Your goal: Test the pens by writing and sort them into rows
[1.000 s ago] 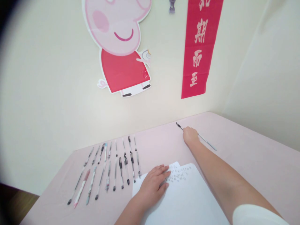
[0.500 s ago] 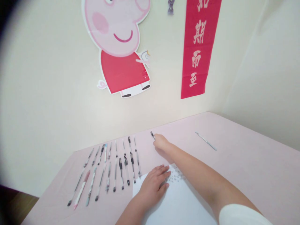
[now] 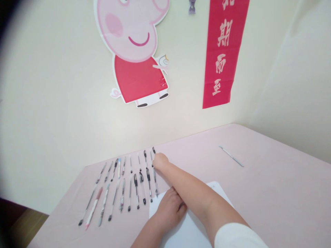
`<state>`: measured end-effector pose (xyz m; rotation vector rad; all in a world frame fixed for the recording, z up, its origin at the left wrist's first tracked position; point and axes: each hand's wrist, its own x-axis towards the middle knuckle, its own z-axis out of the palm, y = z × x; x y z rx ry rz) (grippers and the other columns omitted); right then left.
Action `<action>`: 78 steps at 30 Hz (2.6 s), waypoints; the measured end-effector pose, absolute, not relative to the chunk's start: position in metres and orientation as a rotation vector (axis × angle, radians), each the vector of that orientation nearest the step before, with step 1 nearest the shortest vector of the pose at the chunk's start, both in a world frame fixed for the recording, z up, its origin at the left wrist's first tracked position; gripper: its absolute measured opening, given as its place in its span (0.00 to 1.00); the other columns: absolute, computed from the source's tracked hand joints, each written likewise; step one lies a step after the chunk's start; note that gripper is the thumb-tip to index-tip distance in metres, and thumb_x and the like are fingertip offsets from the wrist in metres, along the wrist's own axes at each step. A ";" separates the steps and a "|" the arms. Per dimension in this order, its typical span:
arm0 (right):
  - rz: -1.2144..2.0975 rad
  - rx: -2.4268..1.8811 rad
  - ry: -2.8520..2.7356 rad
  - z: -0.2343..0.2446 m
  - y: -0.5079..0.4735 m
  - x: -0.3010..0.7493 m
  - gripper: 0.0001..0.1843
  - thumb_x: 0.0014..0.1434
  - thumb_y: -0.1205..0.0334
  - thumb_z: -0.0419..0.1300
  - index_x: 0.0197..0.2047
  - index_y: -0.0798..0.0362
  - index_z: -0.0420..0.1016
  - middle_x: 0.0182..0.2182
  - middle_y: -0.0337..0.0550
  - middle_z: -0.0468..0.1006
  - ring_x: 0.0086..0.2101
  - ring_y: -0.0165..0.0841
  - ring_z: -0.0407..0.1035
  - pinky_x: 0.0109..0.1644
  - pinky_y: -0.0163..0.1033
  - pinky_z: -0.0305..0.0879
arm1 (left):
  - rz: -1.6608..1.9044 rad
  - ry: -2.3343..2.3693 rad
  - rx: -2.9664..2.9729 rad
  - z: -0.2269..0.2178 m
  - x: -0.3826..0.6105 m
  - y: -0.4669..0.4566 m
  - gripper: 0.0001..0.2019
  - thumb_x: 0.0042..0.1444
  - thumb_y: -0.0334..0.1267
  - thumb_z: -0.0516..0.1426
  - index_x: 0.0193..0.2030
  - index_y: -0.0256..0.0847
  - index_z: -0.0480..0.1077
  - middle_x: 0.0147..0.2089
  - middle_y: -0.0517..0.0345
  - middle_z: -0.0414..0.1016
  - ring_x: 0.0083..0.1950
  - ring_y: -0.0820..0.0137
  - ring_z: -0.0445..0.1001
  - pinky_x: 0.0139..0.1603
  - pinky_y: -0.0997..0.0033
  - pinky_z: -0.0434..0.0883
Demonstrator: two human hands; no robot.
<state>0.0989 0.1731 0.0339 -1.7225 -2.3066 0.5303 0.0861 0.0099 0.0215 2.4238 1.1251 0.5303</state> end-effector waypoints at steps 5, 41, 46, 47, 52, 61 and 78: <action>0.511 -1.726 -2.303 0.036 0.170 0.099 0.14 0.54 0.68 0.54 0.41 0.62 0.76 0.41 0.60 0.78 0.43 0.43 0.72 0.43 0.37 0.65 | 0.538 1.128 2.420 0.022 0.086 0.010 0.11 0.53 0.32 0.53 0.40 0.41 0.74 0.46 0.53 0.75 0.50 0.61 0.67 0.53 0.61 0.63; 0.478 -1.939 -2.090 0.038 0.137 0.293 0.32 0.51 0.72 0.53 0.61 0.53 0.60 0.35 0.43 0.78 0.33 0.30 0.71 0.33 0.30 0.60 | 0.431 1.146 2.368 0.023 0.082 0.009 0.22 0.57 0.39 0.51 0.59 0.49 0.62 0.65 0.61 0.59 0.65 0.65 0.55 0.66 0.57 0.52; 0.695 -1.443 -2.268 0.042 0.115 0.203 0.31 0.51 0.71 0.53 0.60 0.52 0.63 0.32 0.41 0.79 0.30 0.30 0.70 0.35 0.31 0.61 | 0.483 1.147 2.381 0.021 0.084 0.009 0.21 0.56 0.39 0.52 0.57 0.45 0.65 0.62 0.56 0.64 0.63 0.62 0.58 0.64 0.56 0.55; 0.703 -1.415 -2.287 0.042 0.113 0.189 0.30 0.51 0.71 0.53 0.59 0.53 0.64 0.35 0.42 0.79 0.32 0.30 0.71 0.36 0.31 0.62 | 0.490 1.152 2.383 0.022 0.084 0.009 0.20 0.56 0.39 0.52 0.56 0.44 0.66 0.60 0.55 0.66 0.61 0.61 0.60 0.63 0.57 0.57; 0.602 -1.410 -2.453 0.035 0.105 0.149 0.22 0.50 0.70 0.53 0.50 0.57 0.72 0.41 0.50 0.78 0.40 0.36 0.71 0.42 0.34 0.62 | 0.475 1.210 2.377 0.025 0.086 0.007 0.14 0.53 0.34 0.53 0.46 0.42 0.72 0.50 0.53 0.74 0.51 0.60 0.69 0.53 0.58 0.66; 0.533 -1.452 -2.540 0.036 0.095 0.145 0.17 0.51 0.70 0.52 0.45 0.56 0.73 0.39 0.53 0.78 0.40 0.40 0.72 0.40 0.37 0.61 | 0.504 1.198 2.364 0.024 0.087 0.008 0.18 0.54 0.34 0.52 0.51 0.43 0.70 0.53 0.54 0.72 0.53 0.57 0.68 0.55 0.57 0.65; 0.374 -1.654 -2.327 0.040 0.070 0.218 0.13 0.54 0.72 0.50 0.35 0.56 0.75 0.35 0.48 0.75 0.38 0.34 0.68 0.42 0.35 0.57 | 0.647 1.106 2.355 0.028 0.086 0.009 0.11 0.54 0.31 0.51 0.41 0.40 0.73 0.47 0.52 0.73 0.50 0.64 0.68 0.51 0.63 0.66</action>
